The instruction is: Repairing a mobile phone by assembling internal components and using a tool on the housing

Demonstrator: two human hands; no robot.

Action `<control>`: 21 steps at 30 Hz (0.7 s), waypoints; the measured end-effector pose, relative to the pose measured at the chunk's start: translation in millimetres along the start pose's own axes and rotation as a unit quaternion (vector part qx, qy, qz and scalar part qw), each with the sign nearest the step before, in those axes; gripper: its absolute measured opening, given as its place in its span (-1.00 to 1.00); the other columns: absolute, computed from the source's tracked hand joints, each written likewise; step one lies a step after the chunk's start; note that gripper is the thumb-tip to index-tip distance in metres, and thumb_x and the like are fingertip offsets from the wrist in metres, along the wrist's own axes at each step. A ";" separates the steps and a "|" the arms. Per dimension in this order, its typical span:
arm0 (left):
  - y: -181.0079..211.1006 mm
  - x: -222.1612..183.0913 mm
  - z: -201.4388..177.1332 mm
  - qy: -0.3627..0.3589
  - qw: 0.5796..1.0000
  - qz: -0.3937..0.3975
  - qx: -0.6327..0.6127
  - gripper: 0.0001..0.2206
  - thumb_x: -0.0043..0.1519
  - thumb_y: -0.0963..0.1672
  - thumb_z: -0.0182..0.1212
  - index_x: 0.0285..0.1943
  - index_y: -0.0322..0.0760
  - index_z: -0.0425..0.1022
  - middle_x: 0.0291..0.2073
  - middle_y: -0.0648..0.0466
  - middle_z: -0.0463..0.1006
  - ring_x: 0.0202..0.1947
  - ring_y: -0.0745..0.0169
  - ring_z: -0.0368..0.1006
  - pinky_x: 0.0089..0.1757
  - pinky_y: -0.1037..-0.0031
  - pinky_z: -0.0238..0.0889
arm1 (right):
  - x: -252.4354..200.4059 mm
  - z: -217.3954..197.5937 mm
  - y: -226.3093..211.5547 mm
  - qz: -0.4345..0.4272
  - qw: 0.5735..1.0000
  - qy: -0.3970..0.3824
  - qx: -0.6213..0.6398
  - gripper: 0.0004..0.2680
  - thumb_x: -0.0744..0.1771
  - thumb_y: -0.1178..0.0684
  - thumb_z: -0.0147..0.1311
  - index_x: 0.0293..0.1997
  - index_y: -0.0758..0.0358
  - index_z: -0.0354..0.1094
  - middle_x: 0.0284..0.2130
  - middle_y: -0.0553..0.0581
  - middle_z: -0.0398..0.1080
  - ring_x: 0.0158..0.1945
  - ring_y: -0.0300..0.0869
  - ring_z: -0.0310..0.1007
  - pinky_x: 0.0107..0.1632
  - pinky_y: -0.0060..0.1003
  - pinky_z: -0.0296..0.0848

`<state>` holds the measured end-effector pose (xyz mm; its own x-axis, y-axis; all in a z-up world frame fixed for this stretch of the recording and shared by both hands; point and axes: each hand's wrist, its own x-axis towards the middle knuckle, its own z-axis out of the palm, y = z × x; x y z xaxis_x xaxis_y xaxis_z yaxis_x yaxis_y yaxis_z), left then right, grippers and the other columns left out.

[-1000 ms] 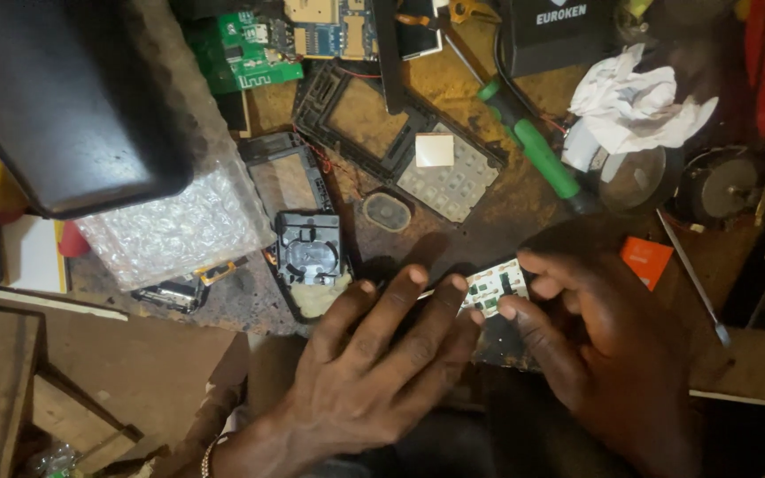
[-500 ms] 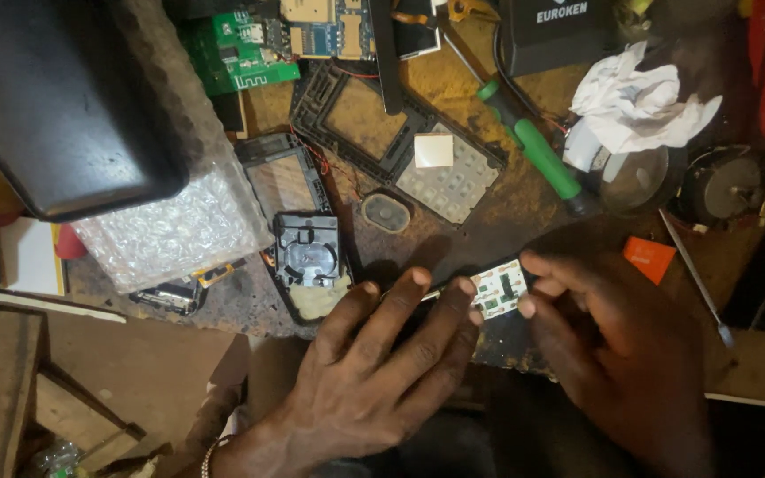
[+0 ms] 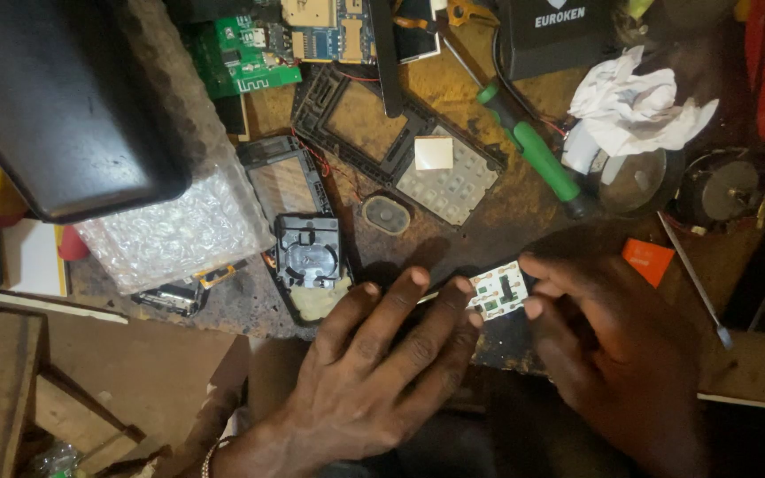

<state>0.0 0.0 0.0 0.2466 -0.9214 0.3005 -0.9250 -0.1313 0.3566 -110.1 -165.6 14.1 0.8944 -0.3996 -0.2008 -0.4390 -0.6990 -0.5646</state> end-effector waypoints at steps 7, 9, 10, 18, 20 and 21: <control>-0.1 1.2 -0.8 0.006 1.000 -0.001 -0.005 -0.80 0.25 -0.15 -0.19 -0.13 -0.12 0.41 -0.04 0.07 0.42 -0.02 0.08 0.31 -0.08 0.39 0.10 | 1.7 1.5 -2.3 -0.011 0.998 -0.037 -0.046 -0.78 0.21 0.12 -0.15 -0.11 0.14 0.31 -0.25 0.02 0.40 -0.21 -0.06 0.28 -0.20 -0.21 0.22; 0.4 0.6 -0.7 0.014 1.000 -0.006 -0.019 -0.81 0.25 -0.15 -0.16 -0.15 -0.12 0.42 -0.05 0.04 0.43 -0.01 0.06 0.30 -0.07 0.36 0.10 | -3.1 2.7 -2.1 0.025 0.998 -0.021 -0.050 -0.65 0.14 0.23 -0.14 -0.04 0.00 0.32 -0.44 0.01 0.30 -0.43 -0.21 0.31 -0.34 -0.32 0.24; 0.4 0.5 -1.2 0.015 1.000 -0.006 -0.018 -0.81 0.25 -0.15 -0.16 -0.15 -0.12 0.42 -0.05 0.04 0.43 -0.01 0.06 0.30 -0.07 0.36 0.10 | -2.2 2.6 -2.2 0.024 0.998 -0.021 -0.050 -0.65 0.14 0.23 -0.14 -0.04 0.00 0.32 -0.44 0.01 0.30 -0.43 -0.21 0.31 -0.34 -0.32 0.24; 0.7 -4.5 -1.6 0.016 1.000 0.001 -0.017 -0.75 0.27 -0.13 -0.25 0.01 -0.09 0.36 0.02 -0.01 0.35 0.04 0.06 0.27 -0.06 0.34 0.13 | 0.8 0.0 -10.6 0.041 0.999 -0.013 0.028 -0.74 0.19 0.16 -0.23 -0.09 0.26 0.27 -0.26 0.29 0.31 -0.27 -0.04 0.33 -0.18 -0.24 0.27; 0.2 -3.1 -3.7 0.042 0.998 -0.004 -0.043 -0.78 0.26 -0.13 -0.17 0.00 -0.10 0.37 0.03 -0.03 0.32 0.03 0.04 0.28 -0.07 0.34 0.14 | 1.2 -3.2 -23.0 0.058 0.998 0.000 0.030 -0.74 0.19 0.17 -0.23 -0.09 0.25 0.27 -0.27 0.25 0.31 -0.29 -0.08 0.33 -0.20 -0.26 0.27; -0.1 -2.7 -5.0 0.066 0.995 -0.010 -0.072 -0.82 0.26 -0.13 -0.10 -0.02 -0.10 0.37 0.04 -0.05 0.30 0.03 0.02 0.29 -0.07 0.35 0.15 | 1.4 -4.7 -29.5 0.078 0.996 0.012 0.031 -0.75 0.20 0.18 -0.23 -0.09 0.23 0.27 -0.27 0.20 0.31 -0.32 -0.12 0.33 -0.21 -0.28 0.26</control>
<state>0.9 4.3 3.6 0.3084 -0.8618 0.4027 -0.8707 -0.0853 0.4843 -96.3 -148.3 34.2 0.8128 -0.5151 -0.2721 -0.5662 -0.5886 -0.5770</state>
